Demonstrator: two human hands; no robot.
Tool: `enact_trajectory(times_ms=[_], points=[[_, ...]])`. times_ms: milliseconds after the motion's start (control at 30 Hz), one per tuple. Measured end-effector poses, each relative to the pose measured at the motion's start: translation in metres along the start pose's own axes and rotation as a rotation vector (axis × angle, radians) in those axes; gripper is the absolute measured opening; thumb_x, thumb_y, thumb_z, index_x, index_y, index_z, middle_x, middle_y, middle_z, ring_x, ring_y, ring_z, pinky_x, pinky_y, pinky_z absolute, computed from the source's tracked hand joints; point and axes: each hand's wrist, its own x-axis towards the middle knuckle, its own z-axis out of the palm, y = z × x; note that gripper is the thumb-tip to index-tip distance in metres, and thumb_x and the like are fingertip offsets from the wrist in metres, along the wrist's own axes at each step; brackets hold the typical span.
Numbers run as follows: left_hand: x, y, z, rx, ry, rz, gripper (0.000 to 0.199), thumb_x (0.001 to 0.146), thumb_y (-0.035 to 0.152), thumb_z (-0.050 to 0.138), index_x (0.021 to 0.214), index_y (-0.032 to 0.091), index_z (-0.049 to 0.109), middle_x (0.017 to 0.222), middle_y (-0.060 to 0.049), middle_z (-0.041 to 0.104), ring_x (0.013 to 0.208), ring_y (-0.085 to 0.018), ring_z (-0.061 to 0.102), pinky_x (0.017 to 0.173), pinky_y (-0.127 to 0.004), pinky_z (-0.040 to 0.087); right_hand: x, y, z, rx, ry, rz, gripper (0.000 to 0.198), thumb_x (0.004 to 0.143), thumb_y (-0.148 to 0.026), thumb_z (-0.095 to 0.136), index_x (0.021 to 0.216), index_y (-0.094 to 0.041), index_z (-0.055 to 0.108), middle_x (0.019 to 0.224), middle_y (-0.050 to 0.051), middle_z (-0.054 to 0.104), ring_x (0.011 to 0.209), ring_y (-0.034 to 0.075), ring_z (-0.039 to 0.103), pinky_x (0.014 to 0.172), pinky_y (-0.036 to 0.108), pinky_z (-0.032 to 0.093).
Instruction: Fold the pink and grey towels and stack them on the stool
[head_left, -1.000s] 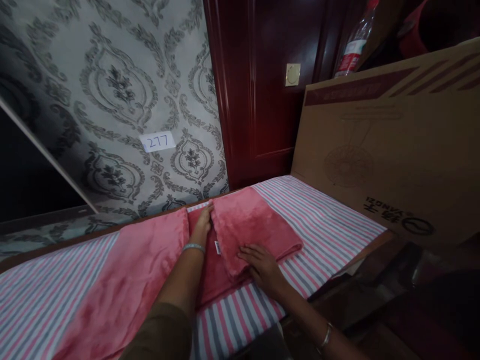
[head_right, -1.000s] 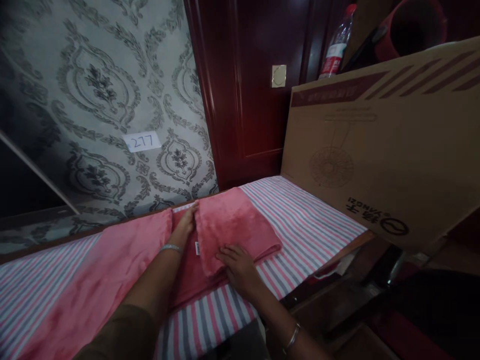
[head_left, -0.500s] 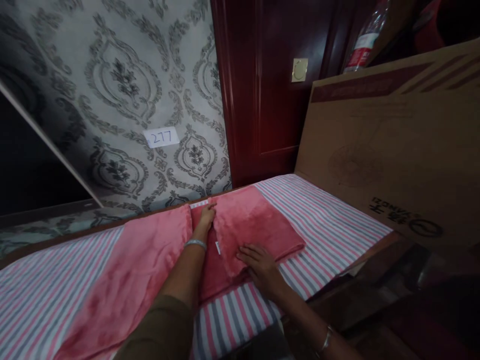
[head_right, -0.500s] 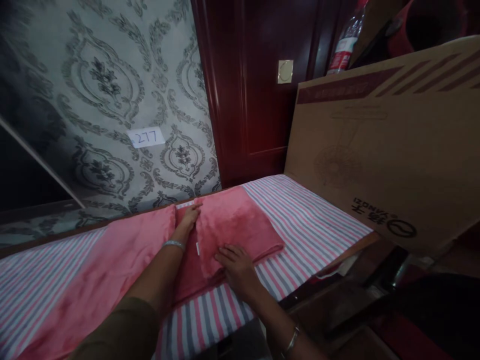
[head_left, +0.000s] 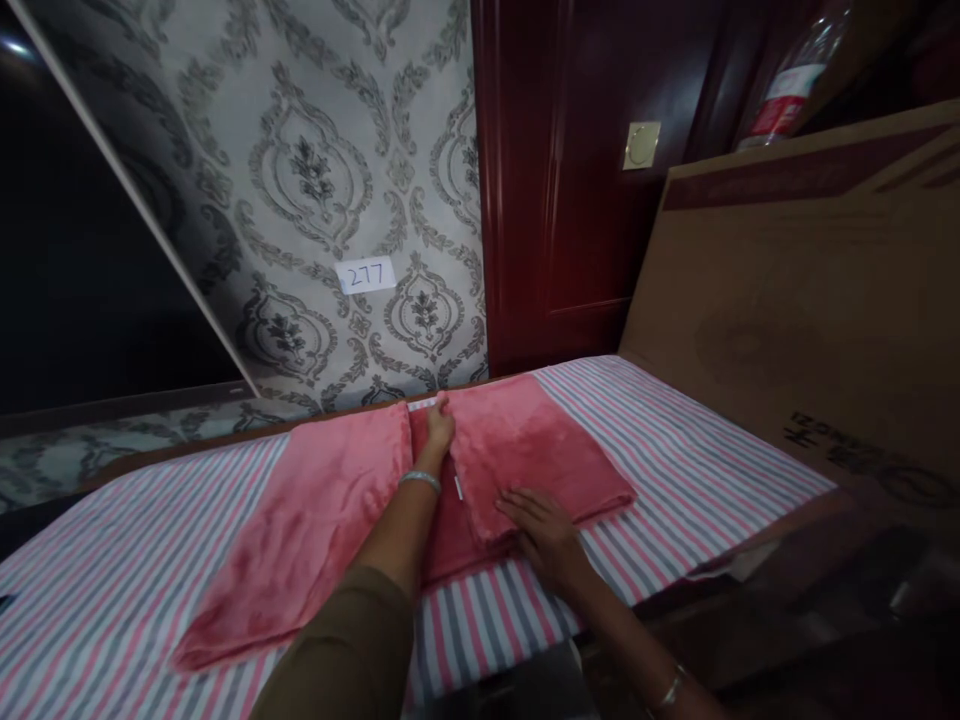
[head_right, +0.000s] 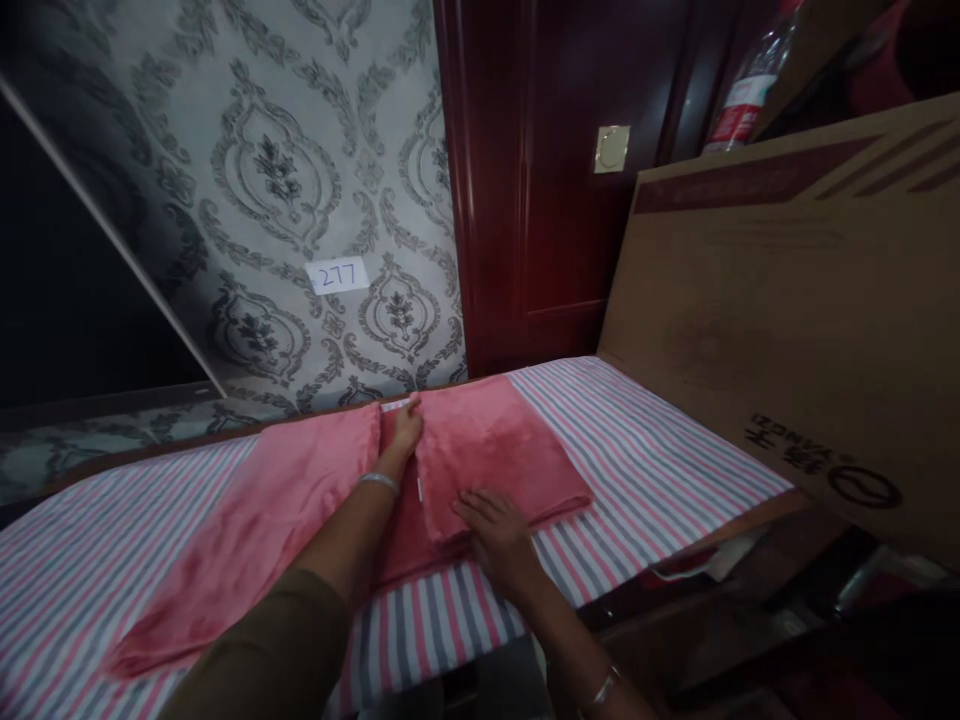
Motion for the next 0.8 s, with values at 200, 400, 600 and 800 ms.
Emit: enact_trajectory(times_ms=[200,400,600,800], points=[[0.0,0.015,0.007,0.285,0.068,0.012,0.05,0.074,0.012,0.066,0.125,0.013,0.067,0.125,-0.02,0.067,0.126,-0.036,0.057,0.105,-0.05,0.046,0.007,-0.001,-0.001,-0.012,-0.063,0.013,0.054,0.08,-0.004,0.053,0.127,-0.023,0.07,0.128,0.008,0.071,0.123,0.025,0.062,0.106,0.05,0.05],[-0.021,0.03,0.037,0.532,-0.051,0.251,0.052,0.075,0.02,0.075,0.126,0.015,0.065,0.159,-0.018,0.039,0.153,-0.036,0.021,0.125,-0.046,0.015,0.014,-0.015,-0.013,0.041,-0.103,0.05,0.052,0.078,-0.007,0.056,0.125,-0.02,0.07,0.13,0.009,0.07,0.125,0.028,0.06,0.108,0.05,0.048],[-0.058,-0.004,0.04,1.073,-0.361,0.444,0.061,0.091,0.045,0.061,0.145,0.018,0.052,0.161,-0.022,0.035,0.153,-0.041,0.019,0.122,-0.062,0.008,0.047,0.0,-0.061,0.033,-0.174,0.217,0.035,0.097,-0.027,0.051,0.125,-0.017,0.069,0.125,0.011,0.071,0.118,0.026,0.064,0.108,0.043,0.047],[-0.061,-0.015,0.037,1.134,-0.344,0.474,0.064,0.093,0.047,0.058,0.149,0.018,0.049,0.161,-0.023,0.034,0.152,-0.042,0.022,0.122,-0.062,0.009,0.037,0.068,-0.057,-0.362,-0.263,0.45,0.059,0.096,-0.044,0.055,0.15,-0.02,0.049,0.157,0.015,0.043,0.149,0.035,0.033,0.118,0.062,0.028]])
